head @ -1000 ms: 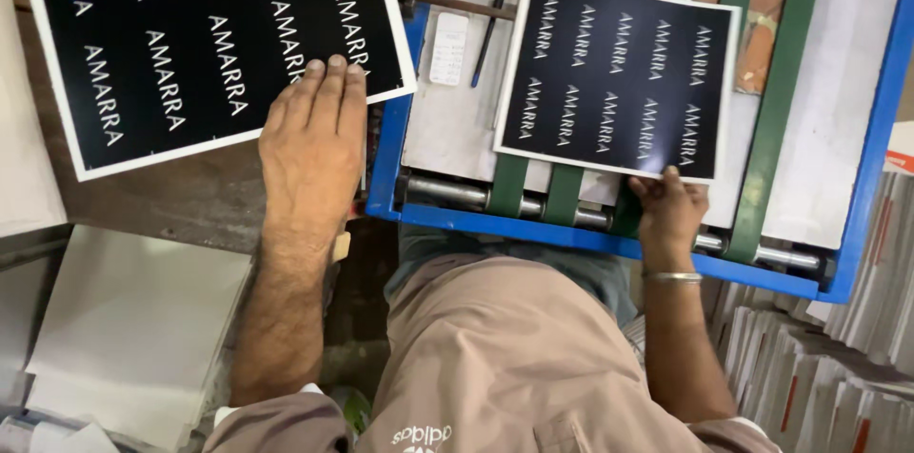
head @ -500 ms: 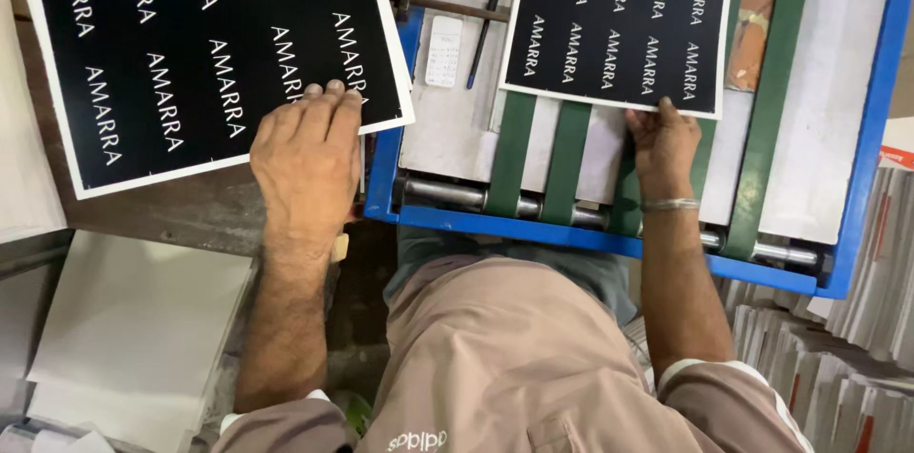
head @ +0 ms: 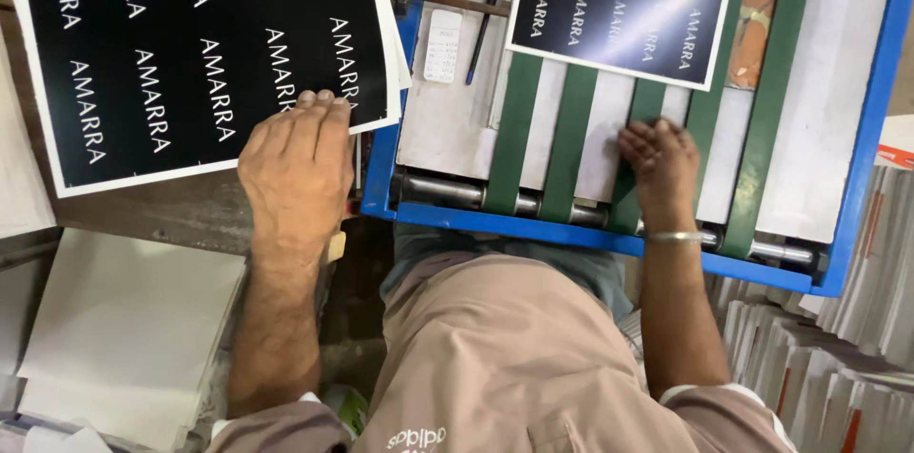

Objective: The person picks up printed black sheets from a stack and places them one by one onto the conveyor belts of a printing machine.

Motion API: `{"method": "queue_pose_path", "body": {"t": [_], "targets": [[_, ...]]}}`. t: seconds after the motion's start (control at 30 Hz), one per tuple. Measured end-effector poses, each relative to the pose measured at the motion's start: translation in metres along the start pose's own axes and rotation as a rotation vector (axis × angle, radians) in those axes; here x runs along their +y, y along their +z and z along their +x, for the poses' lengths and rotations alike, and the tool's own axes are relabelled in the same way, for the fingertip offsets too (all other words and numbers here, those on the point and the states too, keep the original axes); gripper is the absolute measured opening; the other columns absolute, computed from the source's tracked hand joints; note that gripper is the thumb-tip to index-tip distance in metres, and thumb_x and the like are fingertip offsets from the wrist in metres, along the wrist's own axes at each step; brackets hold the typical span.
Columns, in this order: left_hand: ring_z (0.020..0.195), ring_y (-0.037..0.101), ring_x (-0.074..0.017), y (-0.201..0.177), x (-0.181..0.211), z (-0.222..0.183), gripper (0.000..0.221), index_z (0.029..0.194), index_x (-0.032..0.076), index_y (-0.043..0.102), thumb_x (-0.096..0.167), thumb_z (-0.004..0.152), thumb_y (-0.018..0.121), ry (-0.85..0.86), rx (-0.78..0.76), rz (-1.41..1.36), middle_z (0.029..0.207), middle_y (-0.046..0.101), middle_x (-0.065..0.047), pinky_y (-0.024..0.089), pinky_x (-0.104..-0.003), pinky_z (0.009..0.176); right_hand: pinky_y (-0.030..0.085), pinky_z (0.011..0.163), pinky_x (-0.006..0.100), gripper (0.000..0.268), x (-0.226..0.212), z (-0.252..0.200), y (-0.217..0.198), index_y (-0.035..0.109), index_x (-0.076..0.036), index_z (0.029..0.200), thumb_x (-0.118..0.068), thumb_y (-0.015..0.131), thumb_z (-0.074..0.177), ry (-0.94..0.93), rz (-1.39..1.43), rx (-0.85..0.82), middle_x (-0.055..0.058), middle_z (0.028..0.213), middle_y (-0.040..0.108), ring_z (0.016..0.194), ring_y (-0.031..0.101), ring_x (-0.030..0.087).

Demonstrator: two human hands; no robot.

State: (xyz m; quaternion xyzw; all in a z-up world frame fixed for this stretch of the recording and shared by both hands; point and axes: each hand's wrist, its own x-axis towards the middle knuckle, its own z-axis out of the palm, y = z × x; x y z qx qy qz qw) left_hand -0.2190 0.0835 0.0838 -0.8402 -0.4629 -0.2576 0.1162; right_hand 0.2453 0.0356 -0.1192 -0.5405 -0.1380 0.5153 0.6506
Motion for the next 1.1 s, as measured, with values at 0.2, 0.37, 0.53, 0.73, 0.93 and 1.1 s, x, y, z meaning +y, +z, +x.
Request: {"method": "queue_pose_path", "body": {"t": [0.2, 0.37, 0.53, 0.73, 0.93, 1.1], "targets": [[0.113, 0.071, -0.0293, -0.019, 0.002, 0.007, 0.028, 0.119, 0.0, 0.072, 0.013, 0.094, 0.074, 0.026, -0.06, -0.065, 0.119, 0.075, -0.013, 0.056, -0.041, 0.098, 0.065, 0.088, 0.041, 0.024, 0.0, -0.046, 0.039, 0.057, 0.002, 0.126, -0.015, 0.056, 0.109, 0.032, -0.055, -0.143, 0.018, 0.108, 0.07, 0.096, 0.074, 0.03], [0.108, 0.072, -0.0283, -0.038, -0.006, 0.02, 0.034, 0.118, 0.003, 0.074, 0.024, 0.091, 0.076, 0.027, -0.156, -0.162, 0.116, 0.076, -0.013, 0.057, -0.04, 0.092, 0.064, 0.09, 0.04, 0.028, -0.015, -0.074, 0.093, 0.056, 0.004, 0.129, -0.015, 0.055, 0.108, 0.052, -0.146, -0.329, 0.017, 0.111, 0.071, 0.099, 0.074, 0.029], [0.094, 0.073, -0.0209, -0.046, -0.035, 0.029, 0.018, 0.121, 0.01, 0.075, 0.016, 0.105, 0.069, -0.31, -0.273, -0.377, 0.124, 0.074, -0.005, 0.06, -0.036, 0.081, 0.062, 0.093, 0.041, 0.032, -0.038, -0.107, 0.14, 0.056, 0.006, 0.132, -0.015, 0.055, 0.108, 0.033, -0.225, -0.46, 0.017, 0.115, 0.071, 0.103, 0.072, 0.028], [0.115, 0.069, -0.0267, -0.005, 0.048, 0.041, 0.029, 0.107, 0.009, 0.07, 0.02, 0.08, 0.074, 0.303, -0.125, -0.028, 0.118, 0.074, -0.011, 0.053, -0.043, 0.1, 0.06, 0.099, 0.039, 0.035, -0.043, -0.134, 0.169, 0.053, 0.001, 0.139, -0.016, 0.054, 0.108, -0.004, -0.095, -0.775, 0.012, 0.127, 0.068, 0.115, 0.07, 0.024], [0.125, 0.06, -0.0304, 0.024, 0.1, 0.033, 0.045, 0.124, -0.003, 0.069, 0.03, 0.093, 0.072, 0.234, -0.17, -0.258, 0.128, 0.069, -0.017, 0.044, -0.049, 0.112, 0.063, 0.094, 0.045, 0.014, -0.013, -0.091, 0.145, 0.061, 0.002, 0.126, -0.005, 0.059, 0.114, -0.053, 0.215, -0.42, 0.011, 0.107, 0.068, 0.098, 0.07, 0.024], [0.134, 0.054, -0.0361, -0.013, 0.034, 0.017, 0.05, 0.131, -0.004, 0.066, 0.033, 0.098, 0.073, 0.023, -0.213, -0.088, 0.139, 0.062, -0.021, 0.039, -0.053, 0.112, 0.067, 0.077, 0.038, 0.014, -0.018, -0.033, 0.052, 0.061, 0.0, 0.119, -0.001, 0.056, 0.106, -0.146, 0.108, 0.002, 0.01, 0.099, 0.073, 0.084, 0.074, 0.021]]}}
